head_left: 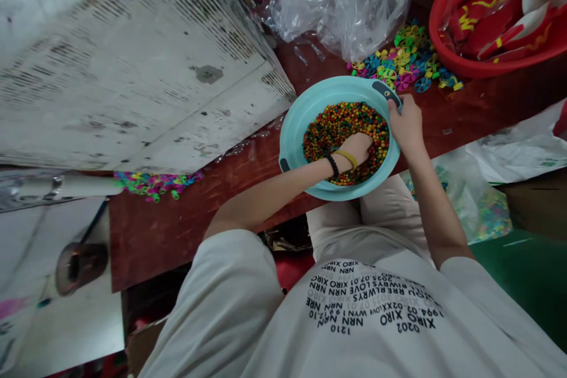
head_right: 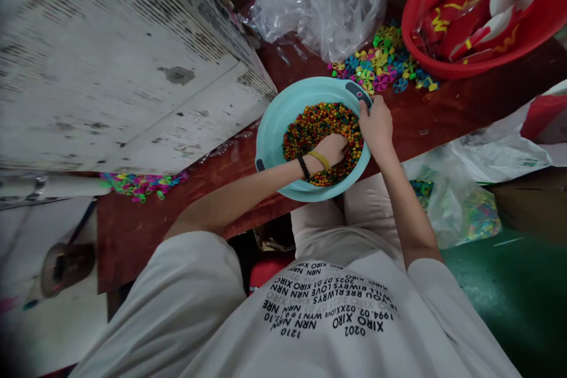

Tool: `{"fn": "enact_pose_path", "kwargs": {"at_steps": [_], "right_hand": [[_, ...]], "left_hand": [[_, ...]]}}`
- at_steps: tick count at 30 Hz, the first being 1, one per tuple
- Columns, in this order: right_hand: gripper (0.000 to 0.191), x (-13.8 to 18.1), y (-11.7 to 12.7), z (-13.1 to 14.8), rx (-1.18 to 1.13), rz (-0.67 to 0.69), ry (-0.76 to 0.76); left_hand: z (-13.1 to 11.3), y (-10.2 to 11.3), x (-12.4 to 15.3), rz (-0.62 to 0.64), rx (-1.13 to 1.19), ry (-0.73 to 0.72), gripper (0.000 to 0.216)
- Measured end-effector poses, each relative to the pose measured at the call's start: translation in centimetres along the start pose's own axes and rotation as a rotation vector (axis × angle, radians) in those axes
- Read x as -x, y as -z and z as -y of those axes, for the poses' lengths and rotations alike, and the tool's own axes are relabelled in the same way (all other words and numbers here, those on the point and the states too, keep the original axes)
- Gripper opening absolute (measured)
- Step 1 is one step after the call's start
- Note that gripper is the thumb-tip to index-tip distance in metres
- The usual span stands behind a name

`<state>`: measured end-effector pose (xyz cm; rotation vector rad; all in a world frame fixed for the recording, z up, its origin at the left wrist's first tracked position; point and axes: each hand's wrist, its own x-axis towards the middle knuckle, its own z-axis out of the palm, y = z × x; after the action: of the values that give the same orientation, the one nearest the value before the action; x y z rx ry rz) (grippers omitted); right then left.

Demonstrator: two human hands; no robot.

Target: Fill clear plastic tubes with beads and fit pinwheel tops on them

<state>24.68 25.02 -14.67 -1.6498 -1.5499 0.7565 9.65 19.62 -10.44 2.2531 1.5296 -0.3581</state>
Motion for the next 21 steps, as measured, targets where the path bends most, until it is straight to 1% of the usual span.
{"fn": "enact_pose_path", "kwargs": {"at_steps": [2, 4, 6, 7, 8, 10, 13, 14, 16, 18, 19, 21], "right_hand": [[0.034, 0.0, 0.0, 0.0, -0.007, -0.009, 0.004], [0.034, 0.0, 0.1, 0.0, -0.005, -0.006, 0.004], [0.036, 0.1, 0.2, 0.0, -0.001, -0.010, 0.009], [0.037, 0.2, 0.2, -0.1, -0.001, -0.018, 0.017], [0.039, 0.3, 0.3, -0.2, 0.000, -0.029, 0.029], [0.043, 0.7, 0.5, -0.1, 0.014, -0.057, 0.058], [0.051, 1.4, 1.2, 1.2, 0.126, -0.134, 0.108], [0.054, 1.6, 1.7, 2.0, 0.182, -0.165, 0.131], [0.056, 2.1, 2.6, 3.8, 0.277, -0.197, 0.201], [0.053, 2.4, 3.5, 5.6, 0.317, -0.158, 0.293], [0.049, 2.4, 3.8, 6.3, 0.318, -0.110, 0.342], [0.043, 2.4, 3.8, 7.4, 0.307, 0.048, 0.437]], "left_hand": [[0.5, 0.4, -1.0, -0.093, 0.129, 0.076, 0.022], [1.8, 1.4, -1.1, -0.193, 0.190, 0.085, 0.022], [3.5, 2.6, -0.2, -0.257, 0.147, 0.036, 0.026], [4.3, 3.2, 0.6, -0.258, 0.088, 0.006, 0.029], [5.0, 3.7, 1.6, -0.237, 0.015, -0.011, 0.031], [5.9, 4.2, 3.6, -0.130, -0.132, 0.008, 0.034], [5.8, 3.6, 6.2, 0.034, -0.240, 0.055, 0.034], [5.6, 3.1, 6.9, 0.057, -0.244, 0.053, 0.034], [5.0, 2.2, 7.7, 0.056, -0.227, 0.035, 0.034], [4.7, 1.7, 8.0, 0.030, -0.192, 0.024, 0.034], [4.7, 1.6, 8.1, 0.014, -0.175, 0.028, 0.034], [5.1, 2.0, 8.3, -0.010, -0.146, 0.040, 0.034]]}}
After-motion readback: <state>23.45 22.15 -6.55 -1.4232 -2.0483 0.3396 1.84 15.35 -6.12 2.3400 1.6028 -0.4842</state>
